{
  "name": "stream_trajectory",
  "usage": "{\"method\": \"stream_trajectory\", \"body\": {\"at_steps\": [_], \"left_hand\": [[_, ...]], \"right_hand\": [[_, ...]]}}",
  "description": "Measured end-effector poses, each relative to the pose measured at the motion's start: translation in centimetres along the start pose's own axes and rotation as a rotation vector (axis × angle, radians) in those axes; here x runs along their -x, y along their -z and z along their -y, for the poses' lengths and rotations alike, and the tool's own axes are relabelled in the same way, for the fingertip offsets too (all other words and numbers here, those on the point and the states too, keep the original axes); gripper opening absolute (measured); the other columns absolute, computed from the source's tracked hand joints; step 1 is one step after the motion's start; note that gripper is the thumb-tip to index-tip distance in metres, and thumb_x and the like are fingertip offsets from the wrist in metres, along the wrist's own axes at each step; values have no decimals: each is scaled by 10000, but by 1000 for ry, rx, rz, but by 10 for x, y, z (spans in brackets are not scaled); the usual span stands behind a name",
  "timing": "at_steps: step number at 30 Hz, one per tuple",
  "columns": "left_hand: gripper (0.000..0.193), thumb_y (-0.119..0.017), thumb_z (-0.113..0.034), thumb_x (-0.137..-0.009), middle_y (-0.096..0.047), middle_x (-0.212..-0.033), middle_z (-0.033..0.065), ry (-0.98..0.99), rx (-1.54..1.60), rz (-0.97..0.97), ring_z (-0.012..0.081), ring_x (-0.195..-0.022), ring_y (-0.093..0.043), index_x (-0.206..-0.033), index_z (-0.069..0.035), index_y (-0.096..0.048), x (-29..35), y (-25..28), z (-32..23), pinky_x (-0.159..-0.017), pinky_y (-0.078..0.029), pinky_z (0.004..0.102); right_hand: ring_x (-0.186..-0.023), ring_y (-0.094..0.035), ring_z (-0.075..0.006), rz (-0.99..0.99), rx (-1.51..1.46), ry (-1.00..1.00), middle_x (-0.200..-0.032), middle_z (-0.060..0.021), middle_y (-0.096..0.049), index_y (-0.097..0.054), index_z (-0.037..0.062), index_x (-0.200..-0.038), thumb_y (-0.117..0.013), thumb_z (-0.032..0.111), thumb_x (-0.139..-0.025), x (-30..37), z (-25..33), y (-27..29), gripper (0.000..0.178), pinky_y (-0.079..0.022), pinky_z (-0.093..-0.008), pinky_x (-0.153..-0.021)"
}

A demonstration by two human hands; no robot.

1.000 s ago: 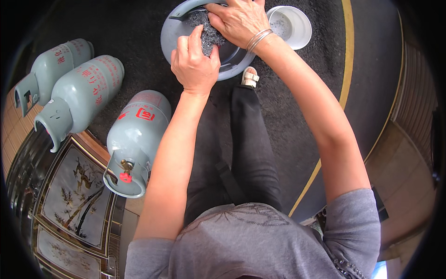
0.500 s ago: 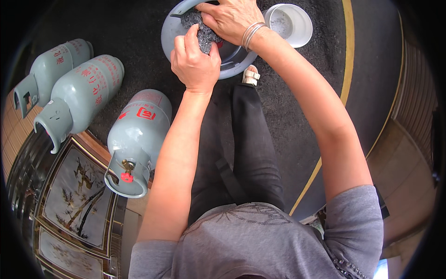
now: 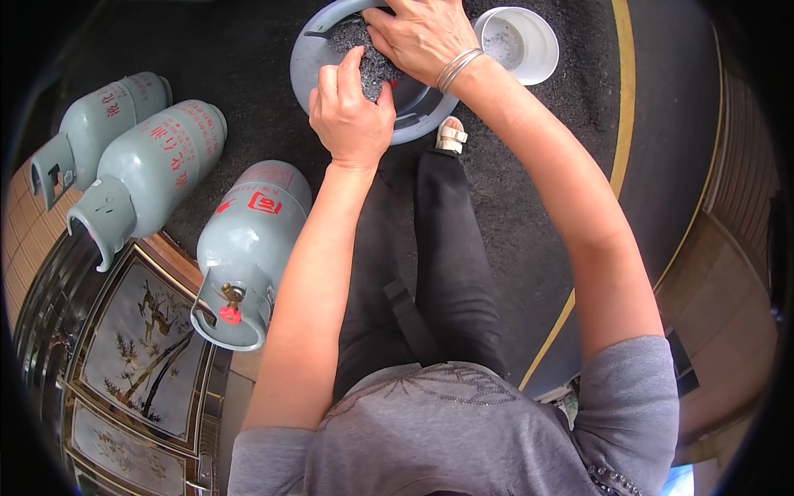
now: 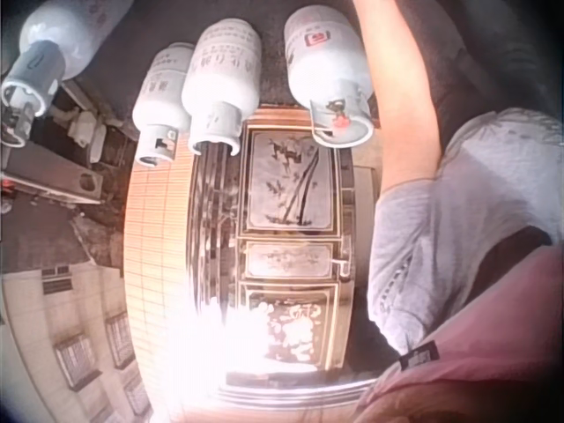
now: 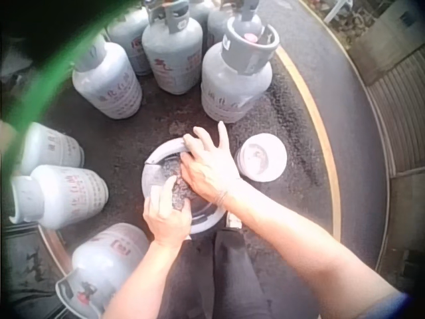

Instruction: The person cleans gas cylinders using a scouring pad and soapy water from a bucket, scrubbing the exterior and rinsing them.

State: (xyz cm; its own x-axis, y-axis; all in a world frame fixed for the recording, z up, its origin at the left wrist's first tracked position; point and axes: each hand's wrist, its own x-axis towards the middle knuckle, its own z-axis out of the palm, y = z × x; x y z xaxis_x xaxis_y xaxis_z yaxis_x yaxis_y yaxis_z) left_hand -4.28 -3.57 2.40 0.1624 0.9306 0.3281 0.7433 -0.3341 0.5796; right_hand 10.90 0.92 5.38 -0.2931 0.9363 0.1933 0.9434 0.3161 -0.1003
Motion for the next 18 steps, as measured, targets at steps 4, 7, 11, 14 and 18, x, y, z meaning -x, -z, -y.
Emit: {"method": "stream_trajectory", "body": {"at_steps": [4, 7, 11, 14, 18], "left_hand": [[592, -809, -110, -583, -540, -865, 37, -77, -2, 33, 233, -757, -592, -1141, -118, -611, -5, 6, -2, -687, -452, 352], [569, -791, -104, -592, -559, -872, 40, -50, 32, 68, 256, -768, -598, -1135, -143, -629, -2, 7, -3, -708, -474, 362], [557, -781, -108, -600, -576, -891, 47, -30, 31, 80, 270, -773, -599, -1135, -152, -634, -2, 8, -3, -720, -486, 366], [543, -784, -118, -616, -575, -890, 62, -23, 12, 46, 289, -778, -605, -1136, -114, -626, -7, 7, -3, -712, -491, 376], [557, -802, -120, -608, -566, -900, 81, 59, -32, 3, 304, -783, -610, -1127, -81, -603, -4, 6, 0, -710, -485, 390]], "right_hand": [[-1261, -401, -367, -48, -53, -176, -1269, -141, -519, -670, 89, -991, -597, 274, -826, 15, 5, 10, 259, -267, -671, -1026], [-1251, -407, -376, -62, -88, -279, -1271, -146, -517, -666, 95, -1040, -594, 261, -827, 27, 13, 3, 279, -277, -660, -1021], [-1289, -369, -384, -46, -99, -254, -1330, -139, -482, -677, 123, -1052, -598, 277, -821, 15, 11, 2, 288, -257, -657, -1039], [-1332, -330, -379, -9, -136, -178, -1387, -141, -448, -686, 158, -1049, -593, 312, -828, -3, 7, -1, 285, -228, -663, -1062], [-1366, -316, -353, 176, -127, 31, -1425, -135, -429, -694, 174, -1061, -579, 359, -839, -25, 11, 12, 311, -192, -654, -1094]]}}
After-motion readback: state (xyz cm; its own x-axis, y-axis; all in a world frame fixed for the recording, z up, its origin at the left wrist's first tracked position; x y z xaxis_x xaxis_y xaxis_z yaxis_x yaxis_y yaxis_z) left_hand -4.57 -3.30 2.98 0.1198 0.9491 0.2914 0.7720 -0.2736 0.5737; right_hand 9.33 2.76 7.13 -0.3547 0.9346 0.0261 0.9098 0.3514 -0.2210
